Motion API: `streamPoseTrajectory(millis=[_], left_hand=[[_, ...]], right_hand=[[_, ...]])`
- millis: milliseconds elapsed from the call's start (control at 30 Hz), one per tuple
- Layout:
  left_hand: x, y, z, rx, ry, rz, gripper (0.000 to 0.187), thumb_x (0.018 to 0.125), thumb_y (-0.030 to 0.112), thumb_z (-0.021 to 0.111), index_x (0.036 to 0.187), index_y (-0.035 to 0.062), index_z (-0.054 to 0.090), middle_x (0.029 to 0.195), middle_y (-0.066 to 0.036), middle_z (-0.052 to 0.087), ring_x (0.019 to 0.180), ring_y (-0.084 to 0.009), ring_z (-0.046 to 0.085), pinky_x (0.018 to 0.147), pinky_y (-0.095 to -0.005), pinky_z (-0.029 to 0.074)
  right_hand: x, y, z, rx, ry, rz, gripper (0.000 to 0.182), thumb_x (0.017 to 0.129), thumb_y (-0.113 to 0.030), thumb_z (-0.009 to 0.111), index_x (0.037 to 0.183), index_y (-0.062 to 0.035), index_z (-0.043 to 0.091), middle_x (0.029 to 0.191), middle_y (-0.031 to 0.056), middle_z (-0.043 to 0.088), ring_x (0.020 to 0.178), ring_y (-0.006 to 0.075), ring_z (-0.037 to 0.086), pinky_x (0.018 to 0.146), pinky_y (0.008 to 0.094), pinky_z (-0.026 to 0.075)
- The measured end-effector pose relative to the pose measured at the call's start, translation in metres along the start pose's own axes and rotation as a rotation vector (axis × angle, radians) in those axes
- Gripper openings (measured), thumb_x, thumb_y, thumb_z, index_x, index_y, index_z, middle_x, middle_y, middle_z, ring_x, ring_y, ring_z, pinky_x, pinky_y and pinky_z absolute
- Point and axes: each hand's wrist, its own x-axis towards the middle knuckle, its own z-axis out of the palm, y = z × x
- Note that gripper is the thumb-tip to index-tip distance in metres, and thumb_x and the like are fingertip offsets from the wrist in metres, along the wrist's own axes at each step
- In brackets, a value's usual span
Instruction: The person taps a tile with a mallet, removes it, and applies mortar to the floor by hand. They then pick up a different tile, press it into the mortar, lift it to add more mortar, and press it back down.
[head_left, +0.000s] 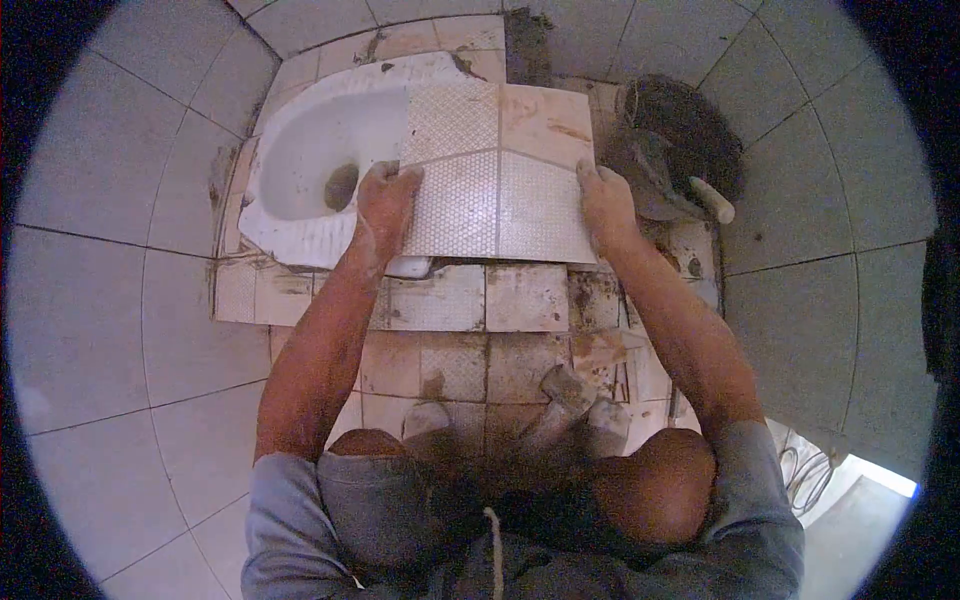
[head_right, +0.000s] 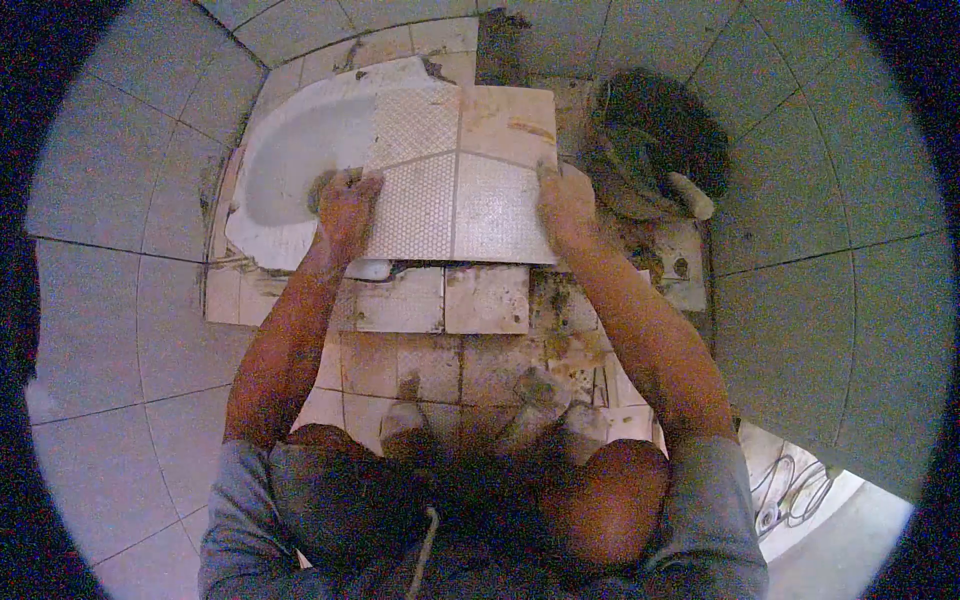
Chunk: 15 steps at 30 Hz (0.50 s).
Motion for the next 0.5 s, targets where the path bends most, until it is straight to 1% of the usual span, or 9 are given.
streamPoseTrajectory(millis=[33, 100, 167, 200, 233, 300, 367, 433, 500], left_hand=[[0.003, -0.003, -0.003, 0.165, -0.012, 0.025, 0.045, 0.083, 0.026, 0.064, 0.11, -0.0086, 0.059, 0.099, -0.018, 0.066, 0.089, -0.0228, 0.062, 0.08, -0.0336, 0.049], [0.002, -0.002, -0.004, 0.334, -0.025, 0.047, 0.043, 0.082, 0.026, 0.064, 0.108, -0.0085, 0.06, 0.097, -0.017, 0.066, 0.088, -0.022, 0.062, 0.08, -0.0334, 0.049], [0.001, 0.008, -0.003, 0.289, -0.011, -0.049, 0.044, 0.083, 0.028, 0.063, 0.108, -0.0081, 0.06, 0.097, -0.019, 0.066, 0.088, -0.0256, 0.063, 0.08, -0.0357, 0.049], [0.002, 0.008, -0.003, 0.275, -0.007, -0.081, 0.045, 0.083, 0.029, 0.062, 0.107, -0.0079, 0.06, 0.097, -0.02, 0.067, 0.088, -0.0268, 0.064, 0.081, -0.0365, 0.049], [0.005, 0.006, -0.005, 0.509, -0.001, 0.029, 0.046, 0.083, 0.032, 0.061, 0.107, -0.0071, 0.06, 0.098, -0.022, 0.066, 0.089, -0.0308, 0.064, 0.083, -0.0383, 0.049], [0.007, 0.008, -0.006, 0.744, 0.0, 0.142, 0.047, 0.083, 0.034, 0.06, 0.106, -0.0063, 0.061, 0.098, -0.024, 0.066, 0.09, -0.0348, 0.065, 0.084, -0.0401, 0.048], [0.003, 0.045, -0.003, 0.66, -0.022, -0.21, 0.047, 0.083, 0.037, 0.058, 0.105, -0.0043, 0.061, 0.099, -0.026, 0.065, 0.095, -0.0404, 0.063, 0.088, -0.0427, 0.047], [0.002, 0.034, -0.006, 0.701, -0.025, -0.141, 0.046, 0.083, 0.037, 0.059, 0.105, -0.0038, 0.062, 0.1, -0.026, 0.066, 0.095, -0.0398, 0.063, 0.088, -0.0424, 0.046], [0.002, 0.031, -0.006, 0.739, -0.032, -0.065, 0.045, 0.083, 0.036, 0.059, 0.104, -0.0033, 0.062, 0.1, -0.025, 0.066, 0.096, -0.0392, 0.063, 0.088, -0.0421, 0.046]], right_hand=[[0.001, 0.002, 0.0, 0.024, -0.033, 0.018, 0.048, 0.094, -0.036, 0.051, 0.1, 0.0096, 0.062, 0.089, 0.0198, 0.065, 0.08, 0.0261, 0.057, 0.078, 0.0378, 0.045], [0.009, 0.02, 0.01, 0.113, -0.052, -0.009, 0.047, 0.093, -0.036, 0.051, 0.1, 0.0094, 0.062, 0.089, 0.019, 0.065, 0.08, 0.0251, 0.057, 0.078, 0.0376, 0.045], [0.016, 0.034, 0.015, 0.205, -0.066, -0.036, 0.047, 0.093, -0.036, 0.051, 0.1, 0.0093, 0.062, 0.089, 0.0182, 0.065, 0.081, 0.0242, 0.057, 0.078, 0.0375, 0.045], [0.014, 0.029, 0.013, 0.111, -0.048, -0.032, 0.047, 0.093, -0.036, 0.052, 0.1, 0.0091, 0.062, 0.089, 0.0173, 0.065, 0.08, 0.0234, 0.057, 0.078, 0.0374, 0.045], [0.012, 0.025, 0.012, 0.018, -0.03, -0.027, 0.047, 0.093, -0.036, 0.052, 0.1, 0.0089, 0.063, 0.088, 0.0164, 0.065, 0.08, 0.0227, 0.057, 0.078, 0.0373, 0.045], [0.009, 0.022, 0.012, 0.038, -0.034, 0.002, 0.047, 0.093, -0.036, 0.052, 0.1, 0.0092, 0.063, 0.088, 0.0171, 0.065, 0.081, 0.023, 0.057, 0.078, 0.0376, 0.045], [0.006, 0.019, 0.013, 0.056, -0.032, 0.032, 0.047, 0.093, -0.036, 0.053, 0.1, 0.0095, 0.063, 0.089, 0.0177, 0.066, 0.081, 0.0234, 0.058, 0.078, 0.0379, 0.045], [0.004, 0.015, 0.015, -0.05, 0.036, 0.011, 0.048, 0.093, -0.036, 0.052, 0.101, 0.0093, 0.063, 0.09, 0.0204, 0.066, 0.083, 0.025, 0.06, 0.078, 0.0378, 0.045], [0.002, 0.011, 0.015, -0.028, 0.041, 0.003, 0.047, 0.093, -0.036, 0.051, 0.102, 0.0088, 0.063, 0.09, 0.0214, 0.066, 0.083, 0.0264, 0.061, 0.079, 0.0381, 0.045]])
